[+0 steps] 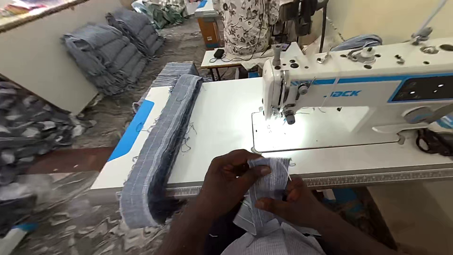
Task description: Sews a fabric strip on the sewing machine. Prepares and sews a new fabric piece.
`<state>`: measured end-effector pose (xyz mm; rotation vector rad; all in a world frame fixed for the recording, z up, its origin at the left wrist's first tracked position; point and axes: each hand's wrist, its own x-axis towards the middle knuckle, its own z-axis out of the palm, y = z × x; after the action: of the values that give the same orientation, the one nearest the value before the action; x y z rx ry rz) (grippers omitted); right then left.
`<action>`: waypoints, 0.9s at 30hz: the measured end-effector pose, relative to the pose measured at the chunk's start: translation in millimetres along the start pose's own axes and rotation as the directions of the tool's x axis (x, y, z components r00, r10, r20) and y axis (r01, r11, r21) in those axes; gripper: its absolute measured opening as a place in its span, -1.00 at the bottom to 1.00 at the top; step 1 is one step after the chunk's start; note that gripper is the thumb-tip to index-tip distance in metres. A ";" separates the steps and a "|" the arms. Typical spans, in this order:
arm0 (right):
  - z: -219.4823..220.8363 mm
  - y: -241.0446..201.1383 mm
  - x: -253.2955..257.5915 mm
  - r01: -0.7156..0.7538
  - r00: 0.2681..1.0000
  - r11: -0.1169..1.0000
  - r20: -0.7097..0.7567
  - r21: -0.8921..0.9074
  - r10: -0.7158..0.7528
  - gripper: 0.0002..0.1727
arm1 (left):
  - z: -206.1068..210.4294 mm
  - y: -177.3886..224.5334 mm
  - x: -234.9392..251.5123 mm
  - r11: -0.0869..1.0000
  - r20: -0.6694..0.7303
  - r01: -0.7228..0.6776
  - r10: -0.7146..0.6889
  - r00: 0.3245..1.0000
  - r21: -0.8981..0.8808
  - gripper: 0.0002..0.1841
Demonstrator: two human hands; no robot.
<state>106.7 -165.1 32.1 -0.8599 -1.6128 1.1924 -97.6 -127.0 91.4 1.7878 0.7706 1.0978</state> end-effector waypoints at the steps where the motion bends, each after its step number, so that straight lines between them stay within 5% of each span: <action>1: 4.2 2.1 -0.7 -0.031 1.000 0.999 0.004 0.036 0.031 -0.76 | 2.2 -0.7 0.5 0.999 -0.055 0.032 -0.034 0.998 -0.035 -0.83; 7: -11.0 -6.6 5.1 0.051 0.991 0.999 -0.125 -0.017 -0.053 -0.65 | 3.4 -9.9 -19.7 0.988 -0.075 0.123 -0.131 0.989 -0.097 -0.85; 12: -11.3 -22.8 20.1 0.141 0.965 0.990 -0.219 -0.028 -0.144 -0.88 | 4.9 -6.4 -21.4 0.997 -0.113 0.064 -0.068 0.991 -0.038 -0.80; 15: -11.4 -21.1 23.4 0.260 0.949 0.964 -0.173 -0.051 -0.265 -0.85 | 0.9 -9.6 -23.5 1.000 -0.124 0.015 -0.018 0.992 -0.028 -0.78; 20: -17.6 -15.7 20.2 0.367 0.928 0.930 -0.065 -0.019 -0.367 -0.85 | -3.2 -17.6 -26.1 0.956 -0.061 0.003 -0.022 0.998 -0.294 -0.76; 22: -21.7 -13.5 19.5 0.379 0.925 0.925 -0.018 0.015 -0.378 -0.84 | 0.9 -13.5 -25.9 0.966 -0.088 -0.026 0.004 0.996 -0.258 -0.83; 25: -24.7 -13.7 21.9 0.315 0.949 0.948 0.009 0.045 -0.315 -0.52 | 7.2 -6.8 -25.3 0.992 -0.115 -0.072 0.060 0.992 -0.107 -0.78; 27: -21.5 -19.4 23.0 0.253 0.966 0.967 -0.046 -0.044 -0.255 -0.61 | 11.3 -5.6 -23.4 0.993 -0.121 -0.102 0.094 0.988 -0.058 -0.70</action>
<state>119.2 -143.1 59.1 -0.6775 -1.6526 0.9554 -97.5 -148.1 75.2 1.7347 0.7152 1.2886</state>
